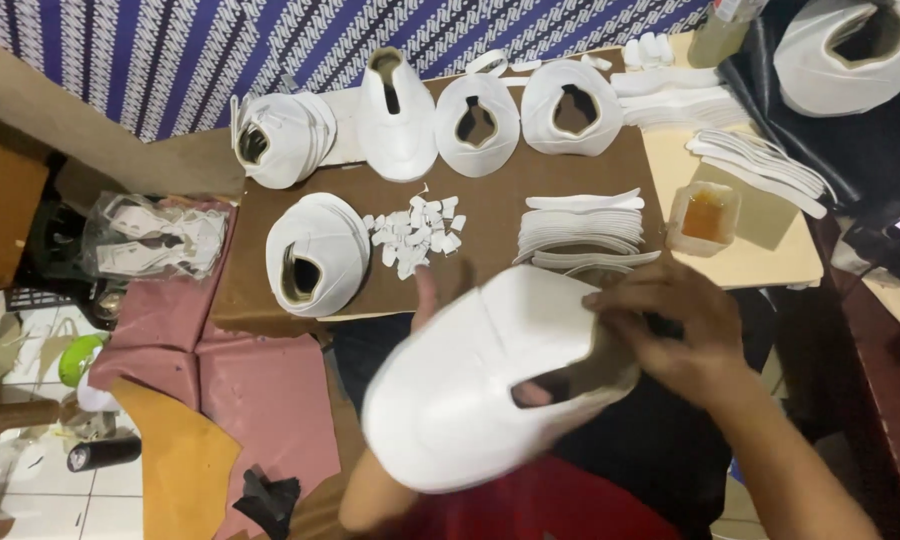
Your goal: The person handles white shoe uppers and long white foam strips at a work table. They pick up a shoe upper, turn it over, and then repeatedly pick up foam strips, align them, and place them in rows on the table.
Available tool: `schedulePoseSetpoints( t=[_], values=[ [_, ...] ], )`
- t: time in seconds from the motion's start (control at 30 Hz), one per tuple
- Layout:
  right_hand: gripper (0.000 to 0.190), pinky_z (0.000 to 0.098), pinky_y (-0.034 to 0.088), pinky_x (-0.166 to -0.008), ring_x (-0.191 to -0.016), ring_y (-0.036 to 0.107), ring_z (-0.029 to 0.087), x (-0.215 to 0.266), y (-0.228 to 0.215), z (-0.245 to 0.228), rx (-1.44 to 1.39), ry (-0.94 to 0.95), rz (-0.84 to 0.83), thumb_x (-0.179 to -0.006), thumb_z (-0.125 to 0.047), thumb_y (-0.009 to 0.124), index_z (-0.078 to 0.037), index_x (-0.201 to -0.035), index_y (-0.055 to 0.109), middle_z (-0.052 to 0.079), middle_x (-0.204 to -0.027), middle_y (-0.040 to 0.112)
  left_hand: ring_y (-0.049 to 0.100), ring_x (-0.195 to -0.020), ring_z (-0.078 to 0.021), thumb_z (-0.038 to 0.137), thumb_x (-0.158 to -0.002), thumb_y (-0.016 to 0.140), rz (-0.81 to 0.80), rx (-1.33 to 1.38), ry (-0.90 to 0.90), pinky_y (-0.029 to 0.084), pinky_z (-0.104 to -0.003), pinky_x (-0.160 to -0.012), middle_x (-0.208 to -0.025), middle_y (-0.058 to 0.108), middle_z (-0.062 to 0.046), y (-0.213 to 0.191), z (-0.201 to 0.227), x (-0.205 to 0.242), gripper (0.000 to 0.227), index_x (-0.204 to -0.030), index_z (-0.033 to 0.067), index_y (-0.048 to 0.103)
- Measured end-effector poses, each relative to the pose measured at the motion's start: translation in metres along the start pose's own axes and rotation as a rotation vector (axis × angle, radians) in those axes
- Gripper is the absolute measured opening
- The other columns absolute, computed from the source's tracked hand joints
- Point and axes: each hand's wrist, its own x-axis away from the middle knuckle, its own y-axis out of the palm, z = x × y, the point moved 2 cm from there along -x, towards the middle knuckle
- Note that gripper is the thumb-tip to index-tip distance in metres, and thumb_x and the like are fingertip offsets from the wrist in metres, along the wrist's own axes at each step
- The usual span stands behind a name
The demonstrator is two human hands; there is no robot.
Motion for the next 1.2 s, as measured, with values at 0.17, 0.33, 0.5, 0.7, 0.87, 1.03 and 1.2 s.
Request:
schedulePoseSetpoints(
  t=[0.17,0.33,0.5,0.7,0.87,1.03,1.2],
  values=[
    [0.039,0.0393,0.049,-0.099,-0.094,0.075,0.023,-0.011,-0.007,0.007,-0.009,0.069,-0.238,-0.084,-0.002,0.073,-0.016,-0.119,0.065,0.001,-0.097,0.078,0.076,-0.086,-0.0333,-0.006,-0.078,0.066,0.122,-0.127,-0.172,0.062,-0.05,-0.073,-0.094,0.074,-0.023,0.005,0.004,-0.004,0.042,-0.119,-0.0096,0.07],
    [0.04,0.05,0.05,-0.098,-0.105,0.071,0.033,-0.016,-0.016,-0.013,0.187,-0.082,-0.24,-0.094,0.0,0.062,-0.007,-0.132,0.054,0.01,-0.116,0.073,0.07,-0.108,-0.0311,0.004,-0.09,0.07,0.118,-0.053,-0.268,0.057,-0.043,-0.097,-0.122,0.071,-0.019,0.014,0.001,0.005,0.047,-0.133,-0.0072,0.059],
    [0.026,0.0528,0.053,-0.098,-0.117,0.061,0.035,0.013,-0.004,-0.045,0.357,-0.229,-0.044,-0.099,-0.012,0.062,-0.015,-0.122,0.071,0.019,-0.134,0.052,0.071,-0.104,-0.0308,0.023,-0.089,0.07,0.555,-0.032,-0.17,0.058,-0.043,-0.094,-0.12,0.072,-0.019,0.081,0.007,0.004,0.052,-0.132,-0.0055,0.062],
    [0.045,0.0516,0.039,-0.104,-0.12,0.058,0.043,0.026,0.002,-0.052,0.67,-0.23,-0.074,-0.101,-0.055,0.043,-0.035,-0.13,0.071,0.019,-0.13,0.053,0.072,-0.107,-0.027,0.03,-0.088,0.067,0.742,-0.406,-0.002,0.059,-0.038,-0.091,-0.116,0.076,-0.019,0.106,0.01,0.017,0.051,-0.123,-0.0073,0.07],
    [0.053,0.0488,0.036,-0.099,-0.12,0.049,0.034,0.019,0.004,-0.054,0.75,-0.3,-0.092,-0.101,-0.064,0.035,-0.039,-0.131,0.071,0.011,-0.132,0.052,0.072,-0.101,-0.0206,0.033,-0.092,0.065,0.625,-0.534,0.059,0.059,-0.033,-0.086,-0.109,0.078,-0.013,0.11,0.007,0.023,0.045,-0.116,-0.0032,0.073],
    [0.049,0.0455,0.035,-0.095,-0.121,0.051,0.031,0.011,-0.001,-0.055,0.843,-0.375,-0.133,-0.103,-0.067,0.038,-0.044,-0.133,0.07,0.002,-0.133,0.052,0.072,-0.104,-0.0209,0.035,-0.092,0.064,0.577,-0.561,0.01,0.059,-0.034,-0.088,-0.112,0.077,-0.012,0.118,0.014,0.025,0.048,-0.121,-0.0031,0.071],
    [0.04,0.0368,0.041,-0.088,-0.122,0.044,0.022,0.008,-0.018,-0.052,0.85,-0.535,-0.186,-0.107,-0.063,0.05,-0.046,-0.138,0.069,-0.008,-0.137,0.049,0.072,-0.107,-0.0238,0.034,-0.092,0.063,0.544,-0.532,-0.03,0.06,-0.037,-0.09,-0.115,0.076,-0.014,0.122,0.021,0.025,0.052,-0.126,-0.0047,0.069]
  ],
)
